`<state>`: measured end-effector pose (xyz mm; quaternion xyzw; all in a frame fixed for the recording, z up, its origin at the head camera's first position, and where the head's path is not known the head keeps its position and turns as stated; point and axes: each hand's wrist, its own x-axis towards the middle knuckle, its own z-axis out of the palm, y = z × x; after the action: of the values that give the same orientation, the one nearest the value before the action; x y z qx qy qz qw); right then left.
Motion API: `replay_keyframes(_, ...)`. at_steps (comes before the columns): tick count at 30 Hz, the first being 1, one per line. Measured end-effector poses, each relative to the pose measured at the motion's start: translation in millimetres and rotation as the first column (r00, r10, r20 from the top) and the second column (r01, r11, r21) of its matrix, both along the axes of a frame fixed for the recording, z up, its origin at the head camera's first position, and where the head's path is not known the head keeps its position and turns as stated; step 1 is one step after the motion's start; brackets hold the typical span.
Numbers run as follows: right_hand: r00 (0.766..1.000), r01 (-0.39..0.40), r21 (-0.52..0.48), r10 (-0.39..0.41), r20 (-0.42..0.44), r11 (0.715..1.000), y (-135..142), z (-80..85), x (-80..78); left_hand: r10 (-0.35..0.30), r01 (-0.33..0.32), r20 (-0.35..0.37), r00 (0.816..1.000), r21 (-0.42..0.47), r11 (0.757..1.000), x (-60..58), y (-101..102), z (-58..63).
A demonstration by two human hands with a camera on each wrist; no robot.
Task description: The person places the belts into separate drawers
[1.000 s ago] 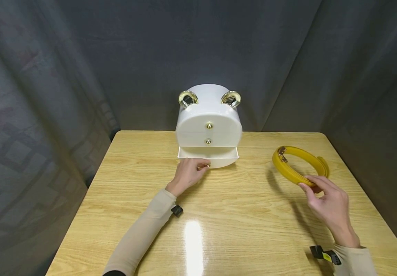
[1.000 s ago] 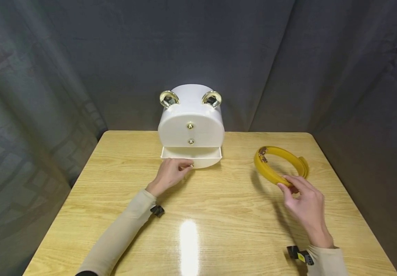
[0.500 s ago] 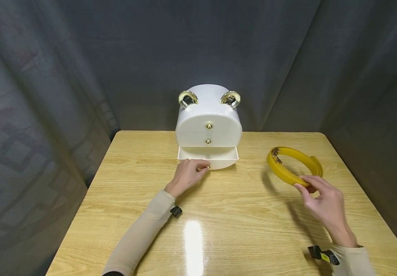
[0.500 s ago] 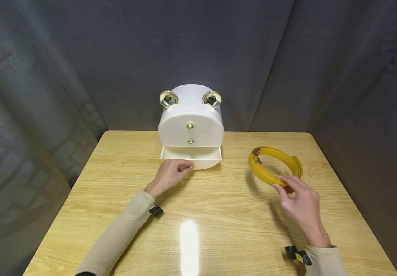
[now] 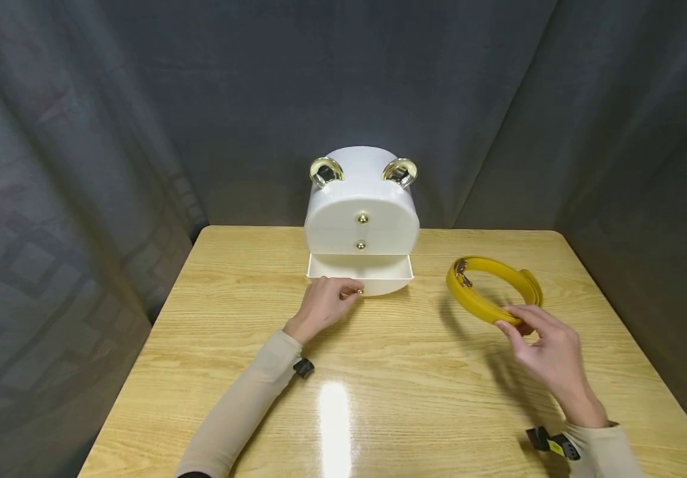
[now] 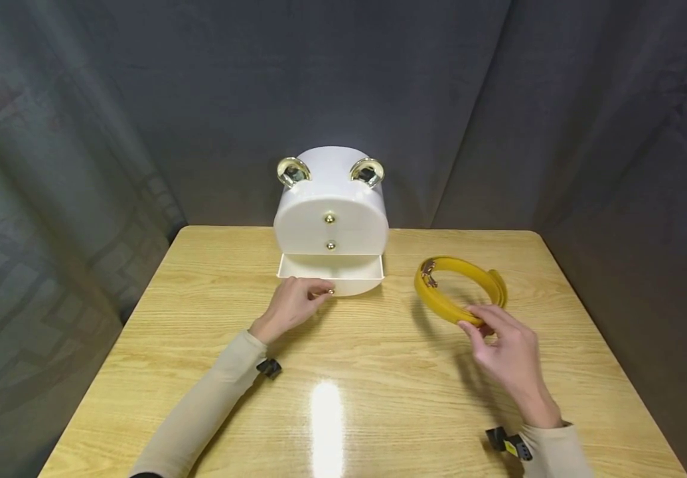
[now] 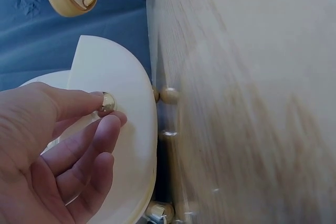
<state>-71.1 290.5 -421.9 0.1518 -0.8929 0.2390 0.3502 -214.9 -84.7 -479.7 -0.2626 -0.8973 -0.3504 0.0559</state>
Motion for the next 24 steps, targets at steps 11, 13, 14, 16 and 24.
replay_keyframes(11,0.996,-0.090,-0.013,0.090,0.000,0.996,-16,3.3,-3.3,0.003,-0.003,-0.022,1.000,-0.014,1.000,3.1,0,0.4)
replay_keyframes(13,0.995,-0.098,-0.013,0.098,0.004,0.995,-18,2.5,-3.2,-0.002,0.002,-0.022,1.000,-0.018,1.000,3.9,1,-0.2)
replay_keyframes(14,0.995,-0.100,-0.011,0.101,0.009,0.995,-19,2.1,-3.1,-0.005,0.004,-0.021,1.000,-0.018,1.000,4.5,1,-0.3)
replay_keyframes(16,0.994,-0.104,-0.007,0.104,0.016,0.995,-21,1.5,-3.3,-0.006,0.006,-0.019,1.000,-0.016,1.000,5.6,2,-0.7)
replay_keyframes(24,0.991,-0.132,-0.014,0.132,0.034,0.991,-33,5.6,-5.4,-0.001,0.000,-0.046,0.999,-0.022,1.000,5.9,0,-1.9)
